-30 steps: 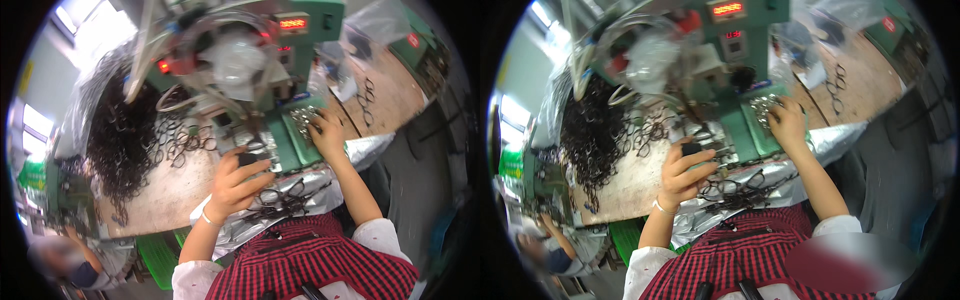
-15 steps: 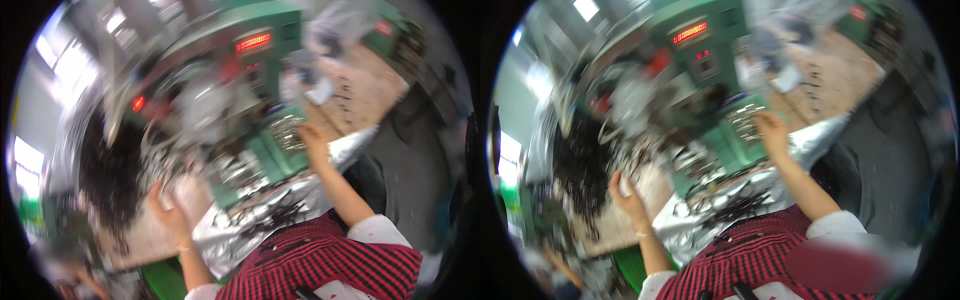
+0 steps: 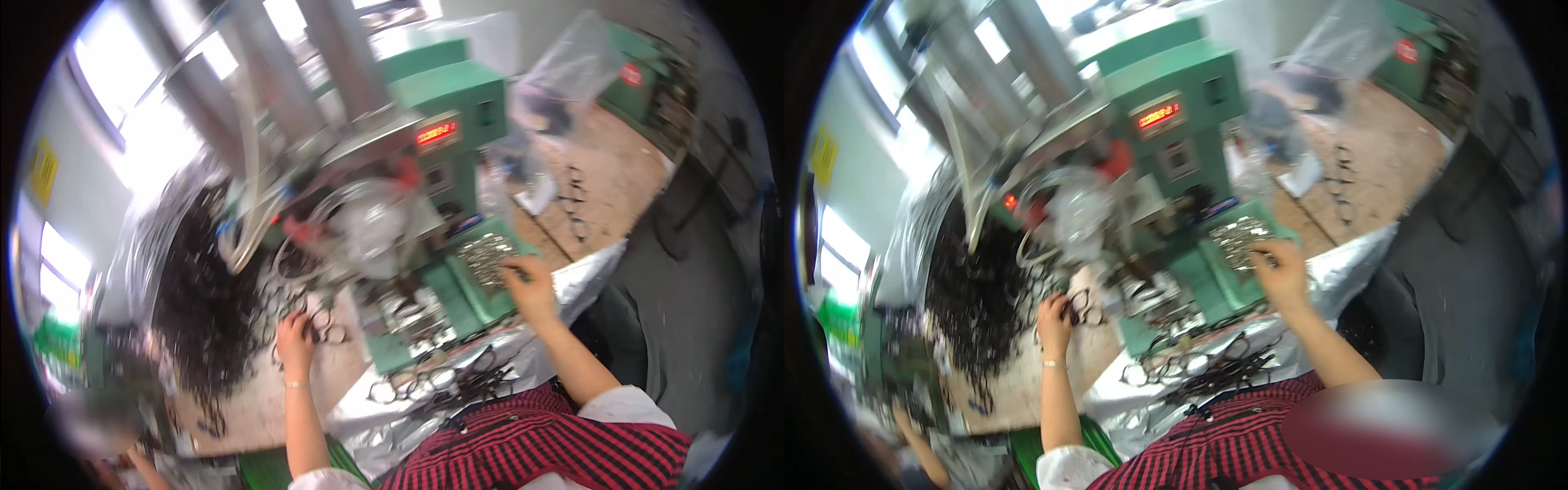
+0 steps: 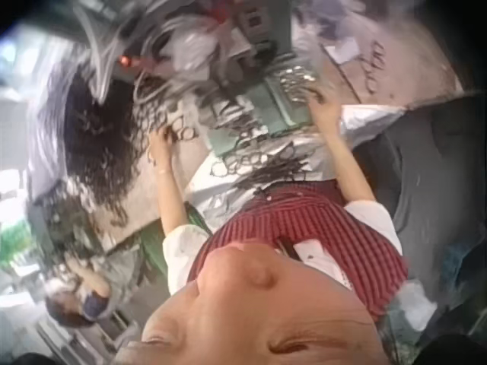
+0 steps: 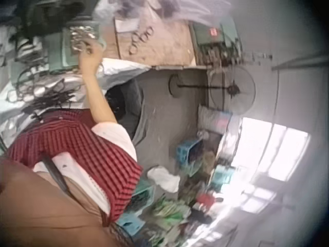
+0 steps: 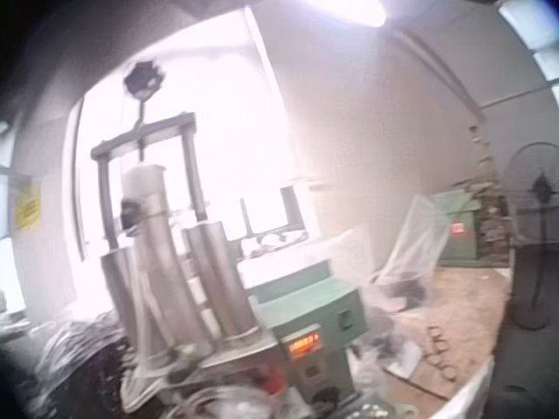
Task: The person assembles eyeglasses by inserting small metal components into the frame using a press machine. They repeatedly pick up frames, place them in the machine, and press down to secure the parts before moving the finished glasses aside.
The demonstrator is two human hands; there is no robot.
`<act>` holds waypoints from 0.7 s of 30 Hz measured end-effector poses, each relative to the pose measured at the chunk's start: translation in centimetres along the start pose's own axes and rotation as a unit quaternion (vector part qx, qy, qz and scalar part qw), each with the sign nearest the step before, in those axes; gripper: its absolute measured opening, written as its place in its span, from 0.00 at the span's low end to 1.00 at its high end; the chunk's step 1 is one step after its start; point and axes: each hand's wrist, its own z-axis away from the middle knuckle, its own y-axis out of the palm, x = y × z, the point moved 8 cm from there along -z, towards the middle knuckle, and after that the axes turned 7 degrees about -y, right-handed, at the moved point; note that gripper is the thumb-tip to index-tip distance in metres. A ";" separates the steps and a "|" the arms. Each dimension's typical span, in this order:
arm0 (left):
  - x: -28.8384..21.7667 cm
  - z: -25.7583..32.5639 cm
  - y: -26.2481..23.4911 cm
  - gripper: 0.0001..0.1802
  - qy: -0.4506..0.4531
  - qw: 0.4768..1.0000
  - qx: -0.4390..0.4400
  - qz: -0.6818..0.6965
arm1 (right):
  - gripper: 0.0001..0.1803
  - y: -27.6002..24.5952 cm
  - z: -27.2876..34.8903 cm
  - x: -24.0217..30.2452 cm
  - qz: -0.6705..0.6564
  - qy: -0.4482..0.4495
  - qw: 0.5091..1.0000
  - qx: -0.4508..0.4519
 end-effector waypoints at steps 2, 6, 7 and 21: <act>1.6 1.2 -2.7 0.10 -0.008 0.999 -0.037 0.022 | 0.08 -1.9 0.7 0.2 0.038 -0.007 0.999 -0.005; -1.8 2.0 -10.1 0.04 -0.013 0.985 -0.149 0.083 | 0.07 -2.2 1.0 2.3 0.009 0.011 0.999 0.032; -2.6 1.8 -11.2 0.02 -0.010 0.972 -0.205 0.116 | 0.07 -1.2 0.6 3.9 -0.023 0.001 0.998 0.059; -14.1 5.1 -10.5 0.11 -0.075 0.773 -0.153 0.611 | 0.23 9.3 -1.8 10.5 -0.299 0.044 0.948 0.095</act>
